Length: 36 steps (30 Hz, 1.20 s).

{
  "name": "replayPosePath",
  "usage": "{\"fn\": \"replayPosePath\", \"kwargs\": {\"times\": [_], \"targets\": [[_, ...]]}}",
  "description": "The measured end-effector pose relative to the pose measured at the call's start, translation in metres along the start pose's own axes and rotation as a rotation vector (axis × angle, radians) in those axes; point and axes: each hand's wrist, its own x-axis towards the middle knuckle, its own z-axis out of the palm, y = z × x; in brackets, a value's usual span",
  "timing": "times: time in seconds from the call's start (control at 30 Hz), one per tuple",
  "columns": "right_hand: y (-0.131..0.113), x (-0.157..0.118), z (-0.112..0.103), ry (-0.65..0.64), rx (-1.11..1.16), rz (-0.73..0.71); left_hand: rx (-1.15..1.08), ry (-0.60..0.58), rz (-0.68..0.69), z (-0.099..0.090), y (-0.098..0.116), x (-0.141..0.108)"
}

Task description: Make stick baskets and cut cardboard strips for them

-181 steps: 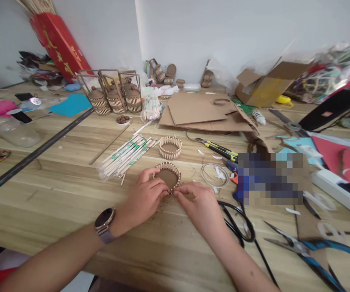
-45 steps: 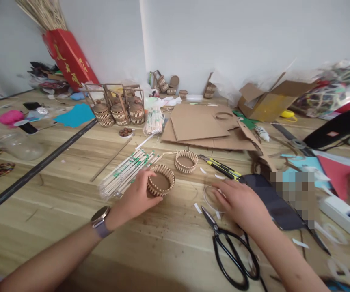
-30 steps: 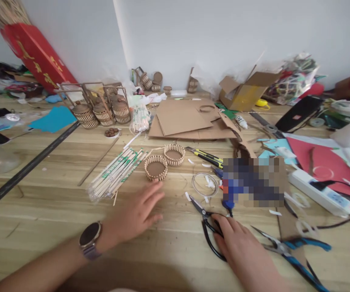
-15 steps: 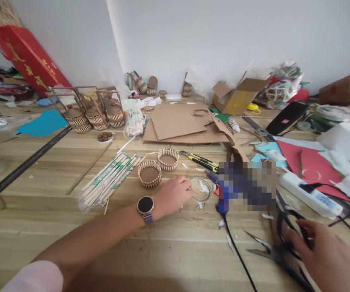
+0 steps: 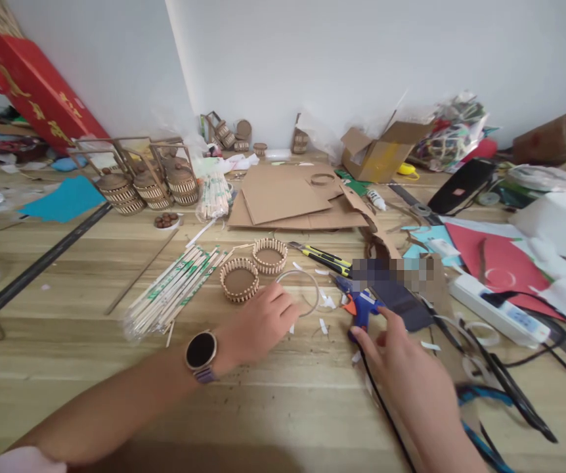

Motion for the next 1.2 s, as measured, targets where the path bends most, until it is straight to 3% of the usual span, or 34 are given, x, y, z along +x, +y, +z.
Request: {"fn": "replayPosePath", "kwargs": {"times": [0.1, 0.23, 0.33, 0.43, 0.53, 0.67, 0.87, 0.93, 1.03, 1.2], "targets": [[-0.025, 0.02, 0.004, -0.143, 0.02, 0.061, 0.019, -0.042, 0.032, 0.001, -0.001, -0.027], [-0.017, 0.03, -0.002, -0.173, 0.097, 0.087, 0.055, -0.144, -0.044, 0.001, 0.006, -0.052], [-0.008, 0.03, -0.013, -0.139, 0.187, 0.148, 0.021, -0.088, -0.098, -0.003, 0.03, -0.052], [-0.001, 0.029, -0.025, -0.097, 0.253, 0.206, -0.172, 0.001, 0.029, 0.009, 0.06, -0.037], [0.01, 0.029, -0.034, -0.117, 0.268, 0.221, -0.278, -0.039, -0.184, 0.04, 0.074, -0.011], [0.022, 0.022, -0.043, -0.142, 0.151, 0.192, -0.284, -0.068, -0.496, 0.076, 0.062, 0.033], [0.032, 0.01, -0.045, -0.153, -0.01, 0.164, -0.113, -0.033, -0.727, 0.088, 0.03, 0.086], [0.035, 0.008, -0.045, -0.12, -0.024, 0.135, -0.099, -0.029, -0.696, 0.09, 0.023, 0.094], [0.037, 0.007, -0.05, -0.079, -0.011, 0.126, -0.131, -0.055, -0.537, 0.096, 0.019, 0.095], [0.033, 0.01, -0.069, 0.014, 0.029, 0.286, -0.181, -0.12, -0.225, 0.096, 0.028, 0.079]]}}
